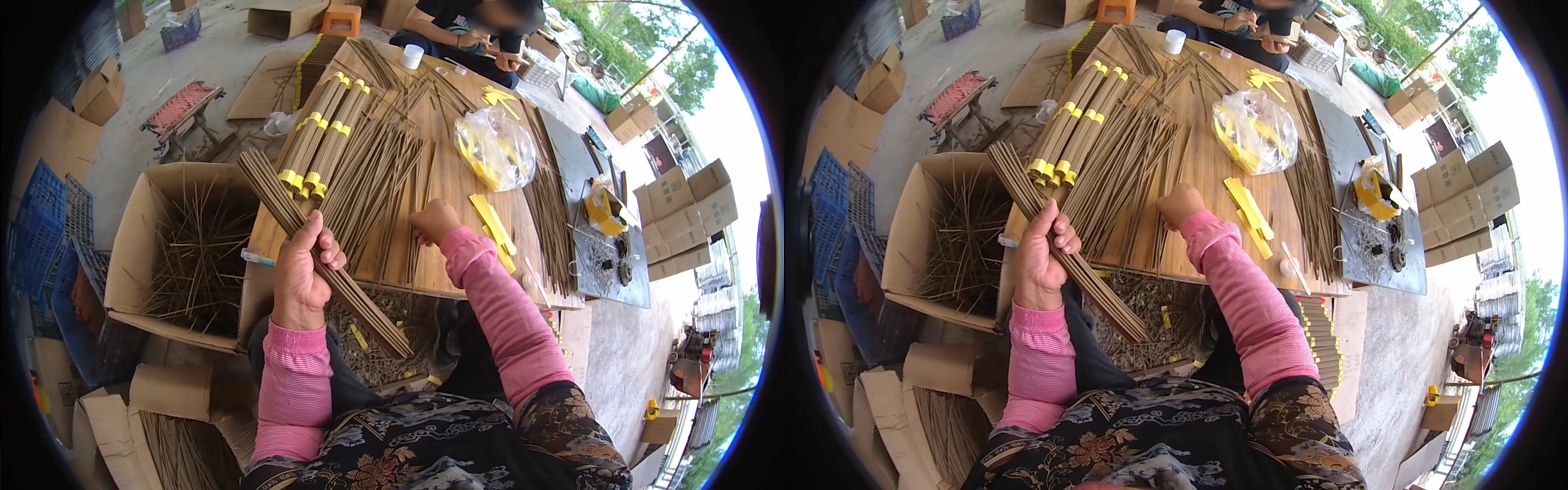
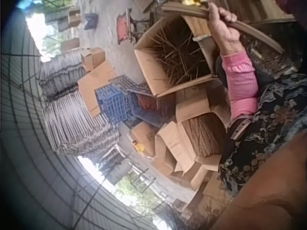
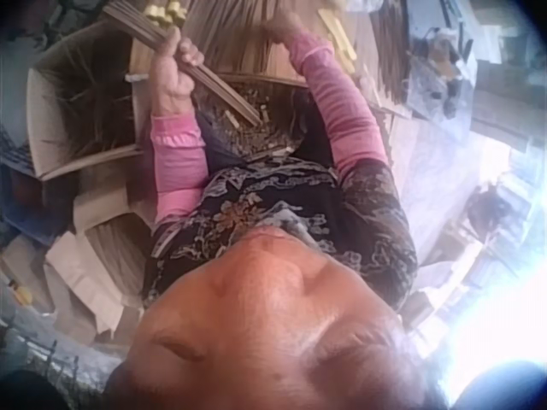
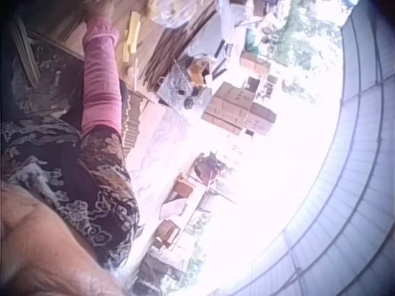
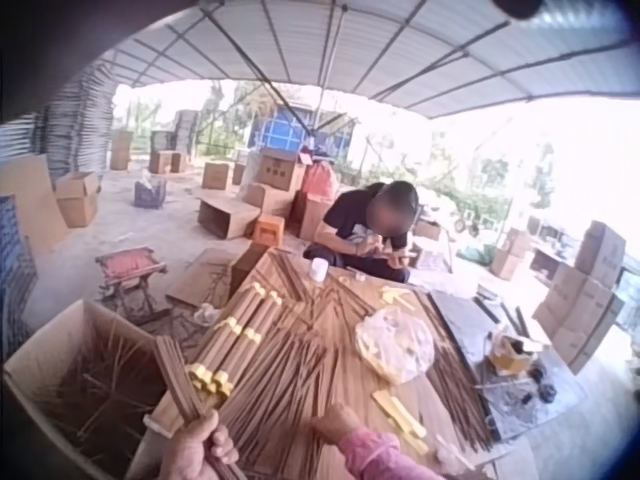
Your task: The person gathers thin wooden sticks, aligns them into bundles, and secures each bundle with yellow tape. The person then places the finished bundles onto a nearby cardboard sheet.
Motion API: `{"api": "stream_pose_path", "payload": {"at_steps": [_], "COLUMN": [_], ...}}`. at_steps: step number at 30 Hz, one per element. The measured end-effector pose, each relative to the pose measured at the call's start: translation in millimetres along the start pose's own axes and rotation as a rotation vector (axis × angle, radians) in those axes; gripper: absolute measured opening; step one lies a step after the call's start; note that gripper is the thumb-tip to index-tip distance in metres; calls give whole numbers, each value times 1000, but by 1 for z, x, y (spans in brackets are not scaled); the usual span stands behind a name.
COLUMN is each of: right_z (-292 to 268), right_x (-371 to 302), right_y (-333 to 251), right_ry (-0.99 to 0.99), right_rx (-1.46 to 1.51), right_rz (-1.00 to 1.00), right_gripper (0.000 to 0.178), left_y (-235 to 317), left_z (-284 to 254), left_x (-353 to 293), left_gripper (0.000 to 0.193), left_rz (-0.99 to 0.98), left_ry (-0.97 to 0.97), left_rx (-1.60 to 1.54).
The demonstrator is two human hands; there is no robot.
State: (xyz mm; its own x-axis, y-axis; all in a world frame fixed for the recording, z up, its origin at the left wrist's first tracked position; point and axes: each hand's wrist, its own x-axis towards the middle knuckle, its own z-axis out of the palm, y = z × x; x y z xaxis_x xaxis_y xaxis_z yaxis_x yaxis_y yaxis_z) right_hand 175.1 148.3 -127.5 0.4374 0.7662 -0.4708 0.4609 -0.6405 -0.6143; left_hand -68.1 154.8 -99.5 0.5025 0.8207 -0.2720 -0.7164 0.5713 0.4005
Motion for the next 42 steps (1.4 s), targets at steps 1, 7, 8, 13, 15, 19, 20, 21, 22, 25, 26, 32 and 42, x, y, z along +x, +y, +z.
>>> {"api": "stream_pose_path", "payload": {"at_steps": [1, 7, 8, 13, 15, 19, 20, 21, 22, 25, 26, 32, 42], "right_z": [-2, -5, -6, -6, -7, -13, -16, -18, -19, -23, -23, -20, -19], "right_x": [-3, -1, -3, 8, 11, 6, 4, 2, -1, -8, -9, 1, -3], "right_y": [-1, 2, 0, -3, -3, -1, -1, -2, -5, -13, -14, -3, -13], "right_ry": [16, 82, 75, 48, 48, 68, 53, 39, 37, 49, 60, 151, 168], "right_rx": [31, 45, 36, -124, -291, -407, -414, -421, -382, -318, -335, -525, -559], "right_rz": [-9, -21, -17, -40, -103, -24, -8, 8, 43, 106, 98, 60, 33], "right_gripper": [26, 24, 24, 30, 34, 48, 50, 53, 53, 55, 57, 74, 55], "left_y": [0, 1, 1, 1, 1, 1, 2, 2, 2, 1, 1, 0, -5], "left_z": [0, 0, 2, 2, 1, -3, -2, -1, -1, 1, 2, 1, 3], "left_x": [0, 0, -1, -1, -1, 0, -1, -1, -1, -1, -1, 0, 2], "left_gripper": [16, 17, 19, 18, 20, 16, 16, 18, 18, 19, 19, 18, 21], "left_rz": [3, 1, 3, 1, 9, 5, 10, 15, 14, 10, 8, 6, 3], "left_ry": [-1, 17, 21, 23, 25, 9, 12, 15, 19, 25, 26, 16, 41], "left_rx": [-2, 2, 12, 14, 15, -2, 0, 2, 4, 13, 17, 7, 31]}}
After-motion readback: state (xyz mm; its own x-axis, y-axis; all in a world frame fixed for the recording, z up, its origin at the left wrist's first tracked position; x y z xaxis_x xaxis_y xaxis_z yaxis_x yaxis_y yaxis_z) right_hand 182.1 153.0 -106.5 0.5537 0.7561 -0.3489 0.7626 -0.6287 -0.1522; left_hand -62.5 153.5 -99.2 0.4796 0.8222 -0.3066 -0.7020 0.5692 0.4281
